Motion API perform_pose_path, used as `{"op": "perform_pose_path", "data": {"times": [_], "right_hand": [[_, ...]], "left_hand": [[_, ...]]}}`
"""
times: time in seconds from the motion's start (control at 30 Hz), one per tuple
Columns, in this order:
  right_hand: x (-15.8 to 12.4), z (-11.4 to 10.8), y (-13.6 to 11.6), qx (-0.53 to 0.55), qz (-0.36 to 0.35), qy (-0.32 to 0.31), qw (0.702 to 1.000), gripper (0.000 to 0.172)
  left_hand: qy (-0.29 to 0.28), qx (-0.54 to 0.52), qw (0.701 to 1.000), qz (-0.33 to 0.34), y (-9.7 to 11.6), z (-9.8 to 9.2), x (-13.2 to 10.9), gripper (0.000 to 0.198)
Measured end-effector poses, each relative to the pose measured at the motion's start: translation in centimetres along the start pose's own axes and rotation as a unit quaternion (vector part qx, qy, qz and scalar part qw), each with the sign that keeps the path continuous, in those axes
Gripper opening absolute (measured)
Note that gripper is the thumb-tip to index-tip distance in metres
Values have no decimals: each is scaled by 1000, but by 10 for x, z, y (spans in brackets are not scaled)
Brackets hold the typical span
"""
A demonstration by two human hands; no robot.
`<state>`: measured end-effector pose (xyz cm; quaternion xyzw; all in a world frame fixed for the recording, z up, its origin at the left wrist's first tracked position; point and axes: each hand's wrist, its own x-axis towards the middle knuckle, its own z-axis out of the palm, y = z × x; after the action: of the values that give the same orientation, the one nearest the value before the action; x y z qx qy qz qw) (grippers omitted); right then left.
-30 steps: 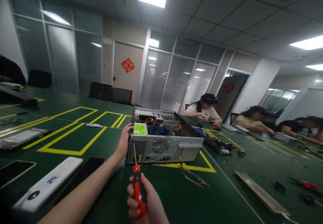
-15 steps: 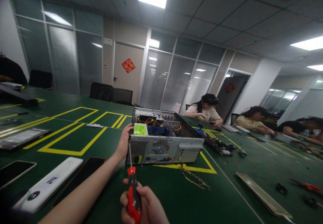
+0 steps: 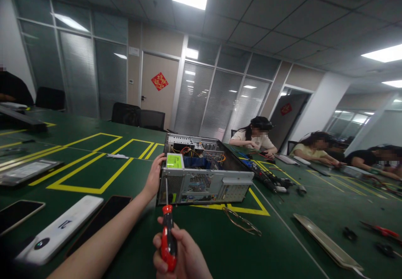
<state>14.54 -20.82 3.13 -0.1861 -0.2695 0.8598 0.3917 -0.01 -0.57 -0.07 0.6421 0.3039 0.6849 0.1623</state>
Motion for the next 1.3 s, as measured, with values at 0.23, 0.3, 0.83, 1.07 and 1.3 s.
{"op": "perform_pose_path", "data": {"times": [0.23, 0.3, 0.83, 1.07, 1.3], "right_hand": [[-8, 4, -5, 13, 22, -17, 1000, 56], [-8, 1, -5, -1, 19, -28, 999, 66], [-6, -2, 2, 13, 9, 79, 997, 46], [-4, -2, 2, -10, 21, -10, 1000, 64], [-6, 0, 2, 9, -10, 52, 999, 66]], "left_hand": [[5, 1, 1000, -3, 0, 1, 0, 44], [6, -3, 1000, -2, 0, 1, 0, 44], [4, -11, 1000, 1, 1, 0, 1, 43], [0, -10, 1000, -2, 2, -1, 1, 44], [3, -12, 1000, 2, -1, -1, 0, 44]]}}
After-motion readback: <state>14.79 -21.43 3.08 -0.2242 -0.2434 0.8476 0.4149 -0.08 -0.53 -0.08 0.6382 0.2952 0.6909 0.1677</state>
